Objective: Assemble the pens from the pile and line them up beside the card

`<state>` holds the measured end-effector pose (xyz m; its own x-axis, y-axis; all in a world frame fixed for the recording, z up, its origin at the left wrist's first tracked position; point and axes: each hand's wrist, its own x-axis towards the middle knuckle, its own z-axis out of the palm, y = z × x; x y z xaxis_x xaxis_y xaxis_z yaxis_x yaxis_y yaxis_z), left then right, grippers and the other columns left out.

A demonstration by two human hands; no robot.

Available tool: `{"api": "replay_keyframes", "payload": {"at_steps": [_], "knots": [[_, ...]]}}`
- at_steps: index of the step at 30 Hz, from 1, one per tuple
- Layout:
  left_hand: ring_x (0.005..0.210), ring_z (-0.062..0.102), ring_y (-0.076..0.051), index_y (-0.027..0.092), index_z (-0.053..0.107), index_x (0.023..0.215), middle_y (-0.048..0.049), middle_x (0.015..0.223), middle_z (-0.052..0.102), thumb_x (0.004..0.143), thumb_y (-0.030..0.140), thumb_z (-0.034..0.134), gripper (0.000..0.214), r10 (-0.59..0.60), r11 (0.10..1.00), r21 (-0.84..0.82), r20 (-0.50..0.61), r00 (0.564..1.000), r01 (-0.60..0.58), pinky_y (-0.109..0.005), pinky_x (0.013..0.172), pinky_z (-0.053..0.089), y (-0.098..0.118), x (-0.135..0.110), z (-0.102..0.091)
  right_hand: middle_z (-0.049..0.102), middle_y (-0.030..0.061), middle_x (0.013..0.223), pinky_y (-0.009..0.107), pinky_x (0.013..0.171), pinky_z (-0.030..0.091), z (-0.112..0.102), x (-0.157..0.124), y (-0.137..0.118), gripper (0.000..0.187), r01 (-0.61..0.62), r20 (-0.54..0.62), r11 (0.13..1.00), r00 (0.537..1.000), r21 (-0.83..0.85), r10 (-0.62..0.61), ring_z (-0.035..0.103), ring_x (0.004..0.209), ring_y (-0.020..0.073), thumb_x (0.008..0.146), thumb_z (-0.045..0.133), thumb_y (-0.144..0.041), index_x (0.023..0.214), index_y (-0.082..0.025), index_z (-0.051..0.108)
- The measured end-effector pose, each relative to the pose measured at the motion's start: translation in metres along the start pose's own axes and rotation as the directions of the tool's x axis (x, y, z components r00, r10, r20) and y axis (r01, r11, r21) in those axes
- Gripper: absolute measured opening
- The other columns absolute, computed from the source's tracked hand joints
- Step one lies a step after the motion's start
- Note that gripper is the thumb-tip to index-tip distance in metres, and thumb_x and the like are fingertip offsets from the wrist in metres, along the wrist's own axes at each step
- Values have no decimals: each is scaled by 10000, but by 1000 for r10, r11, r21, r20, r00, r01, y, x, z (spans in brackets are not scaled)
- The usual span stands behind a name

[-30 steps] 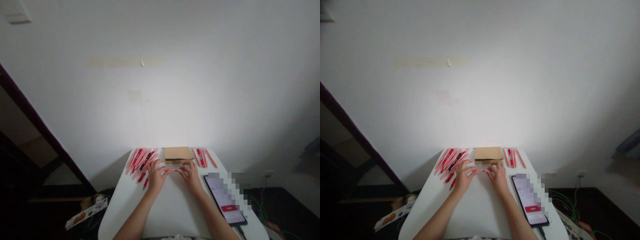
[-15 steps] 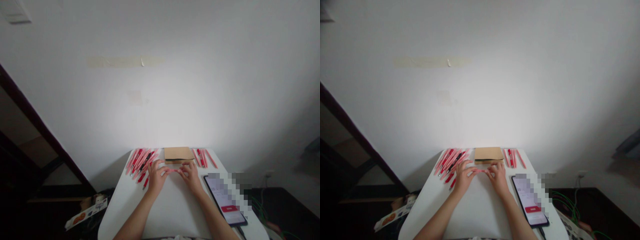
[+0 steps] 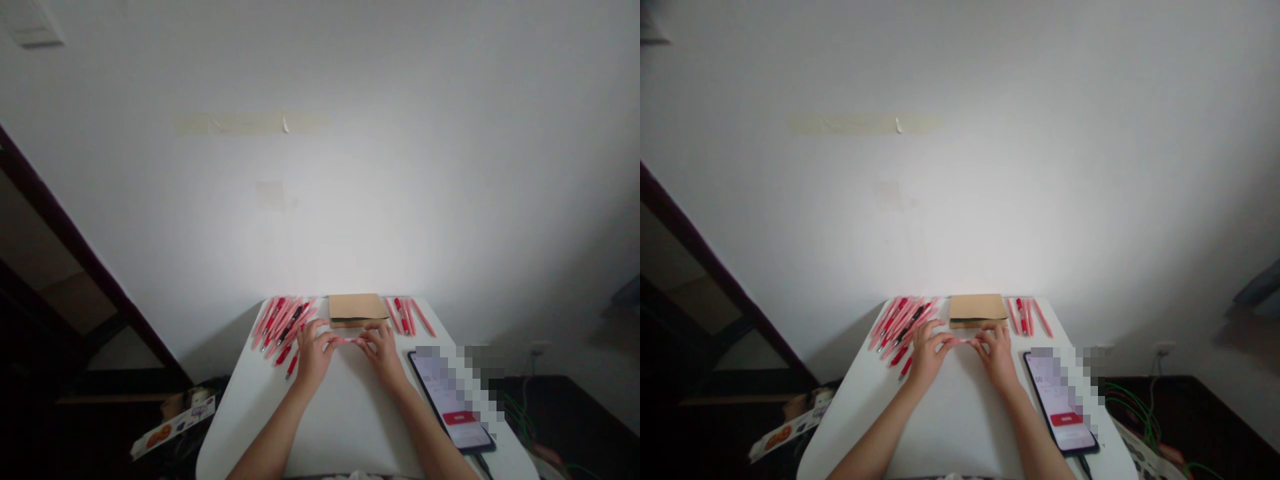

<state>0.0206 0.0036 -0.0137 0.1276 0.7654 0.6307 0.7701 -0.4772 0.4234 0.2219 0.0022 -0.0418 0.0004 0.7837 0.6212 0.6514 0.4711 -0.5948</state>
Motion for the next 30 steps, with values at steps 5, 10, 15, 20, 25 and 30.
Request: {"api": "replay_keyframes", "payload": {"at_steps": [5,10,15,20,25,30], "knots": [[1139,545,-259,265,750,806,-57,1169,638,810,300,741,36,5,1000,-13,-9,1000,-5,-539,1048,387,1,1,0,603,90,1064,468,936,475,-1,0,0,299,1,6,1000,1000,0,-1,530,1046,264,937,548,-496,885,-259,722],[1157,520,-262,278,744,928,-65,1192,617,851,327,693,105,0,1000,0,3,1000,0,-535,1028,403,2,-1,1,592,79,1072,459,934,470,-2,1,-1,261,-7,-21,1000,1000,18,7,532,1059,251,952,536,-449,923,-263,716],[1167,514,-280,282,750,912,-77,1211,605,876,360,652,131,-5,1000,23,40,999,4,-557,1016,402,1,-2,2,590,78,1064,465,932,457,-2,2,-2,242,-23,-46,999,999,26,24,531,1045,251,952,536,-425,936,-262,714],[1179,515,-288,272,751,894,-82,1216,600,875,349,652,127,-18,999,39,38,999,16,-550,1019,403,1,-2,2,600,91,1042,460,909,464,-2,3,-2,233,-27,-83,999,996,24,28,542,1013,257,932,558,-415,947,-248,720],[1149,524,-286,273,761,892,-83,1206,605,870,330,657,121,-28,998,52,17,999,28,-538,1003,420,-1,-2,5,606,98,1038,454,902,467,-3,4,-3,244,-38,-99,999,994,25,40,548,1011,261,927,556,-418,961,-249,729],[1150,510,-291,286,779,861,-72,1192,617,809,294,731,72,-37,997,72,-17,999,38,-546,1007,419,-5,-2,6,597,85,1025,449,901,462,-6,3,-4,309,-58,-56,998,997,20,59,535,1003,262,930,541,-507,899,-260,724]]}}
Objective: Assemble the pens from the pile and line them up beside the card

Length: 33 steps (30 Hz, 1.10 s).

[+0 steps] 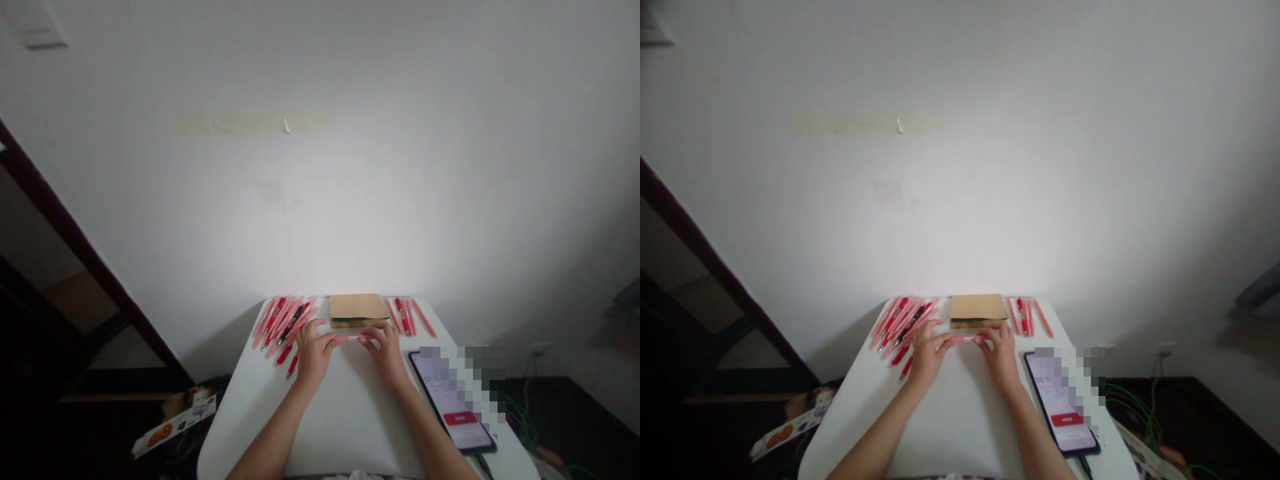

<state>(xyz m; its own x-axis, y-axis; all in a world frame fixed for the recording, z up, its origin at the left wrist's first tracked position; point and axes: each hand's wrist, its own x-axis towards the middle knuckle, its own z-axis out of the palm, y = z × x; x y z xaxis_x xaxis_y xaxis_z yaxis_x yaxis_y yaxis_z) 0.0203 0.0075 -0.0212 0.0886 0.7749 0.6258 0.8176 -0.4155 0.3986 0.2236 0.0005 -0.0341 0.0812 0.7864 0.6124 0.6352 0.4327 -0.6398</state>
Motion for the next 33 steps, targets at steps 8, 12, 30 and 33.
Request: {"api": "replay_keyframes", "payload": {"at_steps": [8,12,30,33], "knots": [[1139,520,-278,291,776,859,-60,1156,630,764,218,775,120,11,1000,2,-48,999,-11,-546,993,431,2,2,-6,596,73,884,423,853,471,1,-1,-3,452,-26,57,999,998,-34,28,534,922,254,941,469,-587,735,-251,689],[1132,528,-277,289,774,884,-71,1153,630,796,271,749,93,-3,1000,-10,-56,998,2,-526,992,440,3,1,-6,603,78,1024,449,920,457,0,-1,-1,408,-29,18,1000,999,-11,29,535,1019,272,899,523,-631,992,-271,691],[1141,484,-269,266,764,799,-64,1133,607,817,231,715,63,103,992,-55,-108,989,-110,-516,1015,444,8,3,-10,588,78,873,433,859,460,2,0,3,542,-72,-20,997,997,15,72,537,913,261,885,459,-705,723,-238,679],[1140,497,-275,257,758,831,-74,1149,600,829,268,706,54,74,996,-52,-101,992,-79,-522,1007,449,5,1,-5,603,79,936,444,899,444,2,1,4,448,-30,-62,999,998,-11,30,533,982,268,903,502,-643,838,-247,703]]}}
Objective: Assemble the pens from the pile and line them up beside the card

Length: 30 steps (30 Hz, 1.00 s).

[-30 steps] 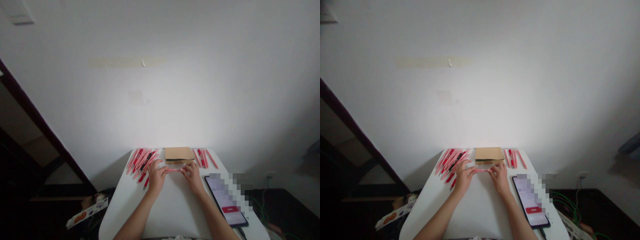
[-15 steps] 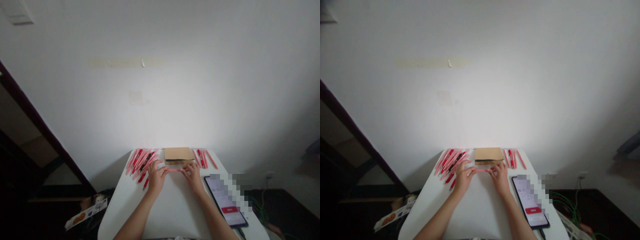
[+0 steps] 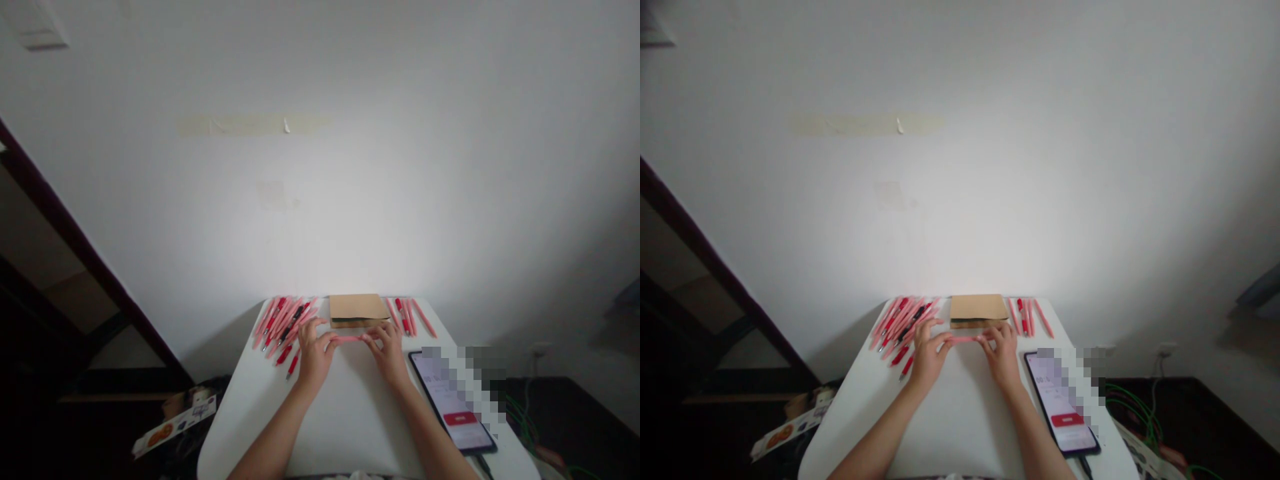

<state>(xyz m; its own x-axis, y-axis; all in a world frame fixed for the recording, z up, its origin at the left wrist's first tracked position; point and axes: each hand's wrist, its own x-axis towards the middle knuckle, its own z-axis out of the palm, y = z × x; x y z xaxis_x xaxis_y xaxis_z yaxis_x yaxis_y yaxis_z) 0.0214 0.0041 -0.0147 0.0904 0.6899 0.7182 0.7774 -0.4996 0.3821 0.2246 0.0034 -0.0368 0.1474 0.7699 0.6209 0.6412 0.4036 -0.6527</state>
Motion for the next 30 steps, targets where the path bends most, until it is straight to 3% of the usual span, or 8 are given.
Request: {"api": "replay_keyframes", "payload": {"at_steps": [4,7,12,20,30], "knots": [[1139,512,-278,244,748,811,-79,1156,603,854,284,676,92,-21,1000,1,12,1000,21,-525,999,454,-5,-2,4,605,78,1047,465,952,419,-1,0,-1,343,41,-20,999,999,-16,-41,511,1075,280,900,576,-561,1057,-278,692],[1134,524,-278,225,737,797,-86,1165,607,867,261,654,114,-20,1000,-11,20,1000,20,-516,994,462,-6,-2,6,594,72,1078,473,966,411,-1,0,-1,280,65,-4,998,998,-20,-65,506,1087,280,903,608,-489,1102,-310,687],[1181,520,-279,216,730,788,-86,1219,603,891,238,609,160,-20,999,-45,71,997,23,-518,1018,457,-6,-3,8,596,68,1054,475,952,421,0,0,1,144,102,-21,995,995,-16,-103,516,1054,273,902,631,-392,965,-300,721],[1208,511,-287,220,738,731,-82,1273,596,859,235,649,156,-32,994,-95,182,983,50,-543,1047,426,-6,-3,10,656,60,992,502,966,400,2,2,4,78,185,-94,981,977,-62,-190,476,1103,291,888,659,-324,869,-291,727],[1196,501,-295,229,756,722,-75,1299,581,813,195,704,111,-33,997,-66,176,984,45,-540,1038,417,7,4,-4,572,63,1005,488,931,415,2,1,1,87,162,-87,982,982,-96,-170,484,1052,275,889,642,-290,850,-290,719]]}}
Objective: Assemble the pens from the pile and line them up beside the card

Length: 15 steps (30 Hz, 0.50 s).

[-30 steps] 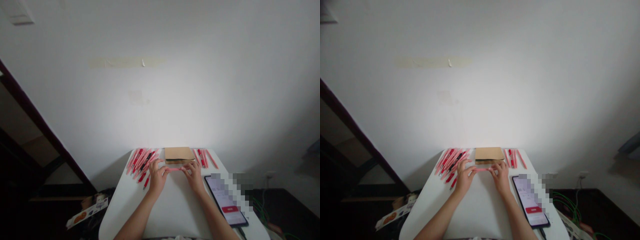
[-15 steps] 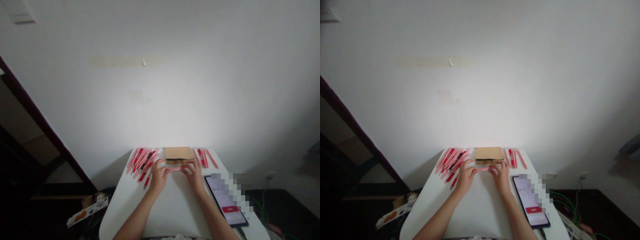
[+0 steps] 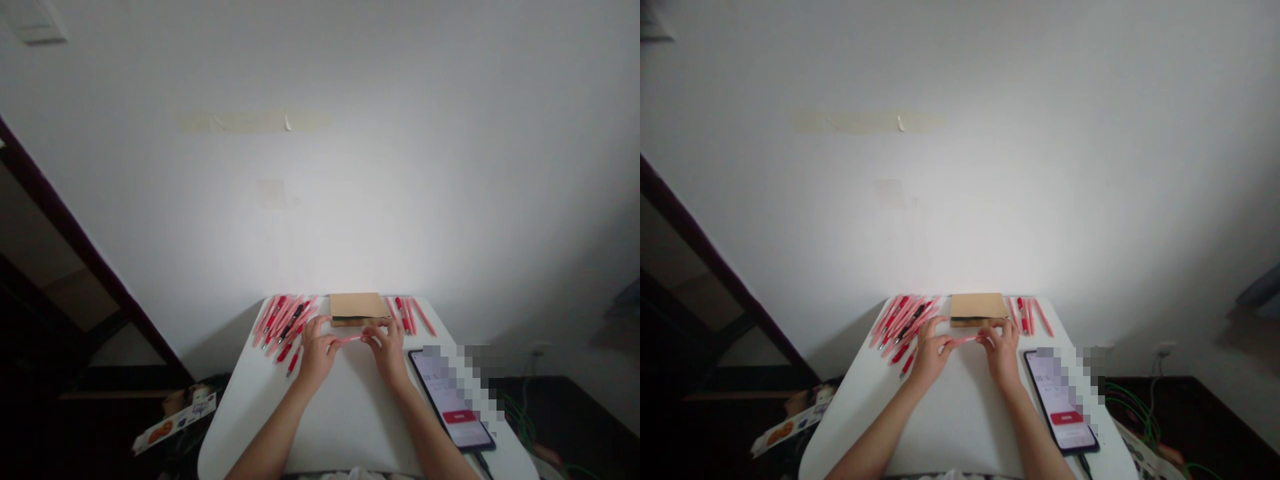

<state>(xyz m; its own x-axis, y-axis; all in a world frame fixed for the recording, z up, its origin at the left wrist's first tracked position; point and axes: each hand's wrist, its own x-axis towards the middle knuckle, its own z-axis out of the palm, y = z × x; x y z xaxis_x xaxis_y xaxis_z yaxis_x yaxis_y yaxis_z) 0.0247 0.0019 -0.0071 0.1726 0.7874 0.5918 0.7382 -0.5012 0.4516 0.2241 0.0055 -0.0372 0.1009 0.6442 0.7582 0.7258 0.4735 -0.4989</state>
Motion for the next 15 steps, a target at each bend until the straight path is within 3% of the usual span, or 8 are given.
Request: {"api": "replay_keyframes", "payload": {"at_steps": [2,7,10,15], "knots": [[1188,508,-295,238,763,743,-78,1289,587,801,207,724,76,-16,1000,-7,-4,1000,16,-538,1030,424,1,0,0,562,66,1018,493,937,415,1,0,1,109,-33,-4,999,999,5,33,497,1044,271,902,618,-314,870,-285,718],[1183,520,-284,262,770,768,-65,1292,588,798,196,730,83,-33,999,-18,-10,999,33,-522,1024,435,0,-1,2,558,87,1098,483,946,435,2,-1,9,261,-111,-5,993,994,31,111,517,1082,276,890,630,-398,1126,-299,684],[1199,513,-281,259,766,778,-65,1290,584,785,212,752,50,-32,999,-18,-50,998,31,-516,1039,430,-2,-1,3,574,87,1084,483,940,433,2,-3,11,204,-116,43,993,992,20,115,514,1086,284,896,611,-433,979,-290,731],[1196,512,-285,255,764,787,-69,1286,579,761,241,781,34,-24,1000,1,-90,996,25,-513,1032,440,-5,-2,4,583,99,1052,482,923,428,4,-4,9,308,-136,51,990,990,43,134,519,1054,276,928,542,-457,804,-244,726]]}}
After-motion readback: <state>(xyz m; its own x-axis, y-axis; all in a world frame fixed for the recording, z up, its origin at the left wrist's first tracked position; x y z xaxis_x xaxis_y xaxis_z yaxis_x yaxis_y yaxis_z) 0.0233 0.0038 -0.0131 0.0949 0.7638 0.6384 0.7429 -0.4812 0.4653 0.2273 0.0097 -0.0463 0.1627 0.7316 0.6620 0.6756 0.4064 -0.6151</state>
